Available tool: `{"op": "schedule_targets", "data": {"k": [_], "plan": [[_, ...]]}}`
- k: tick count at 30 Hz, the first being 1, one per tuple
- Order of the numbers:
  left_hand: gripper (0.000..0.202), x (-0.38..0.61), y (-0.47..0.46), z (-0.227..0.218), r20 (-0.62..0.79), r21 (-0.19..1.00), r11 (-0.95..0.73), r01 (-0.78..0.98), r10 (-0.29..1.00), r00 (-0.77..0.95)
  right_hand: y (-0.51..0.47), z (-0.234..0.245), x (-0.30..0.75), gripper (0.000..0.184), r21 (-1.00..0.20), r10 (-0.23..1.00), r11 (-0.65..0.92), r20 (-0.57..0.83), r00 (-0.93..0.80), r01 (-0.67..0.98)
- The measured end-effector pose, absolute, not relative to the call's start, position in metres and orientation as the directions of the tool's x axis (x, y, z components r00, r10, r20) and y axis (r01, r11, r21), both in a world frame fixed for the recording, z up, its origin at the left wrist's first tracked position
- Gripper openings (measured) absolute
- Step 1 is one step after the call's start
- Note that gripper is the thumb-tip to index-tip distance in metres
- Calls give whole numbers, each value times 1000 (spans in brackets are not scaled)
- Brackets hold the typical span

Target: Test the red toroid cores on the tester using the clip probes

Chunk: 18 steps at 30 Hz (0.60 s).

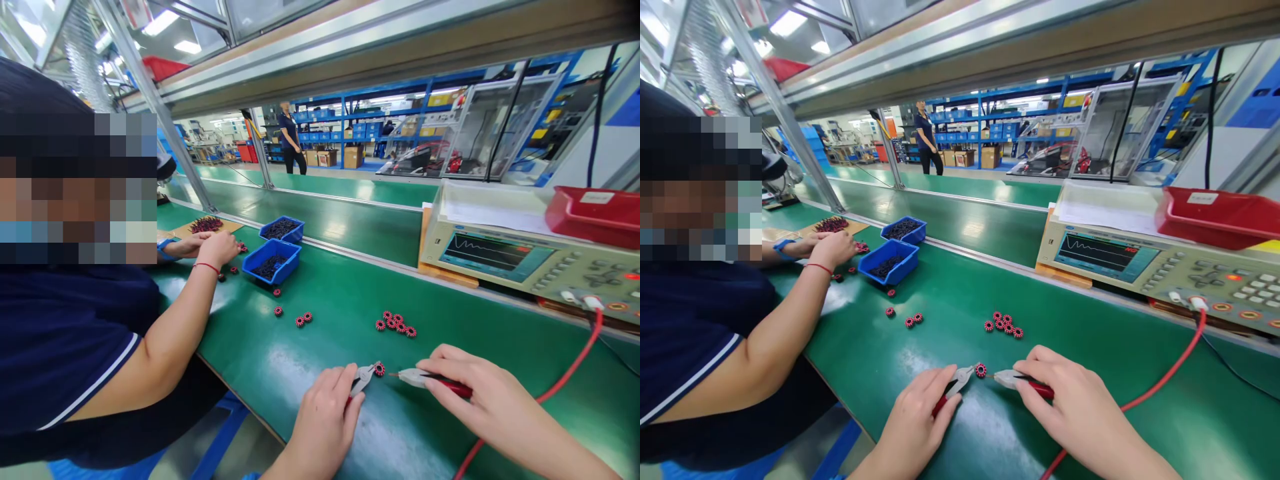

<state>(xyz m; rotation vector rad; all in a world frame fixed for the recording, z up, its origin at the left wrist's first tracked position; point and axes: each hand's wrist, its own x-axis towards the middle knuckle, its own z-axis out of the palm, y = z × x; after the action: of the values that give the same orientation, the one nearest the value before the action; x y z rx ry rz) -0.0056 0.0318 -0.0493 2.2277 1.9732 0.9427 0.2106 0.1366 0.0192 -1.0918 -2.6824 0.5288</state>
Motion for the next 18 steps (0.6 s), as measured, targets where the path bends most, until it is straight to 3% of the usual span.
{"op": "schedule_targets", "data": {"k": [18], "plan": [[29, -7, 31, -49, 425, 382, -204, 901, 905, 25, 132, 27, 205, 24, -415, 731, 620, -3, -683, 666]]}}
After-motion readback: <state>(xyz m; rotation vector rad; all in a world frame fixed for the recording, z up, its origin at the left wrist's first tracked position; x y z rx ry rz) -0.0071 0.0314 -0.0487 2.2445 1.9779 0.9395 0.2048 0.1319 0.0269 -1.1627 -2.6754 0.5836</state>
